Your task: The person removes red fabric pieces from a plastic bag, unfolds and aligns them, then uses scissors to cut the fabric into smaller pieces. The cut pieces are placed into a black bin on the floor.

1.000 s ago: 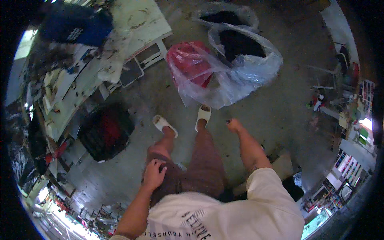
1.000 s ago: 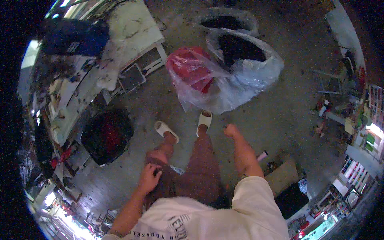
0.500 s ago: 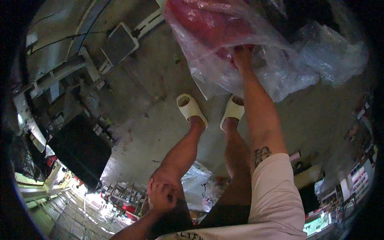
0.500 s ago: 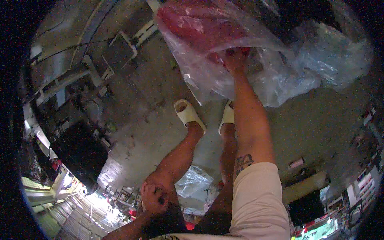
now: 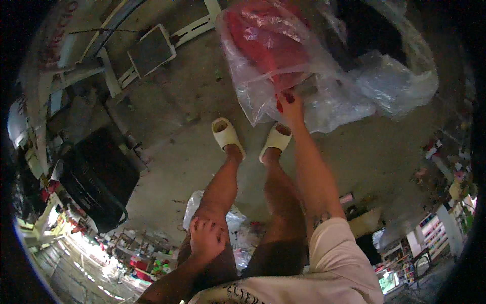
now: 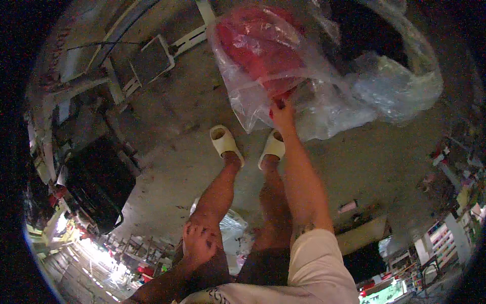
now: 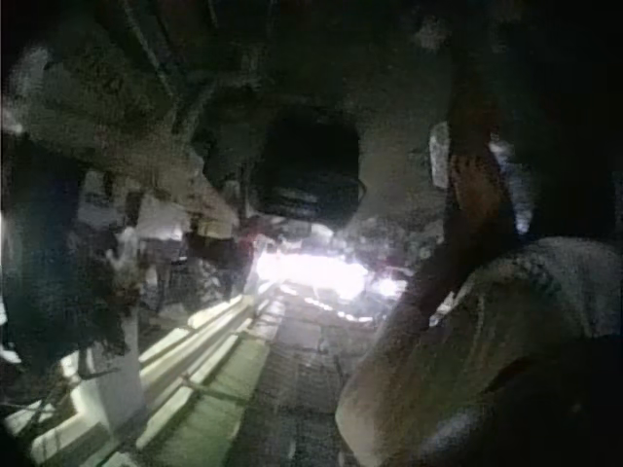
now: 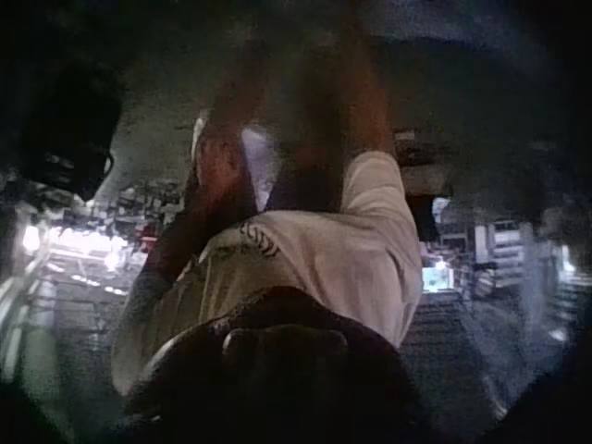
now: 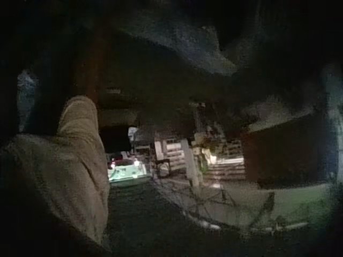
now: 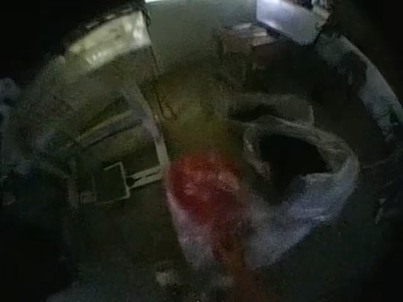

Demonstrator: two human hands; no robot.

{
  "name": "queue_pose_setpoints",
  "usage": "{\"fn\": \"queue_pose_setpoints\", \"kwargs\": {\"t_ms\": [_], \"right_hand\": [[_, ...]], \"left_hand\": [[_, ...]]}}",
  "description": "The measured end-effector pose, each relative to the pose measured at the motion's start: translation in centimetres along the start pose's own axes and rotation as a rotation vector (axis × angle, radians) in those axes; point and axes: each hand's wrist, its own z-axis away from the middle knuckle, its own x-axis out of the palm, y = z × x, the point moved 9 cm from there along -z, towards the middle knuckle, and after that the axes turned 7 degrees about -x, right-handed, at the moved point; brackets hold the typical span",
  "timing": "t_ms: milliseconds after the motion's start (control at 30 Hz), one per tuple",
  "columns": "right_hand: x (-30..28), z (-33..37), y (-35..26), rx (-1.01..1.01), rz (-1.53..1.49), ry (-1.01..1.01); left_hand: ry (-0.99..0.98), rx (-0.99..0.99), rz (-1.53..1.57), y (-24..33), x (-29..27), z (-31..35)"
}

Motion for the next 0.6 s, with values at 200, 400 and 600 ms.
{"fn": "queue_pose_setpoints", "kwargs": {"t_ms": [200, 400, 600], "right_hand": [[-8.1, 6.9, -12.4, 0.184, -0.308, -0.168], [-6.7, 9.1, -14.9, 0.245, -0.411, -0.329], [-1.9, 9.9, -13.0, 0.353, -0.534, -0.387]], "left_hand": [[-0.002, 0.026, -0.012, 0.8, 0.9, 0.3], [-0.270, -0.206, 0.449, 3.6, 1.9, -6.3], [-0.112, -0.209, 1.311, 7.1, 1.3, -29.1]]}}
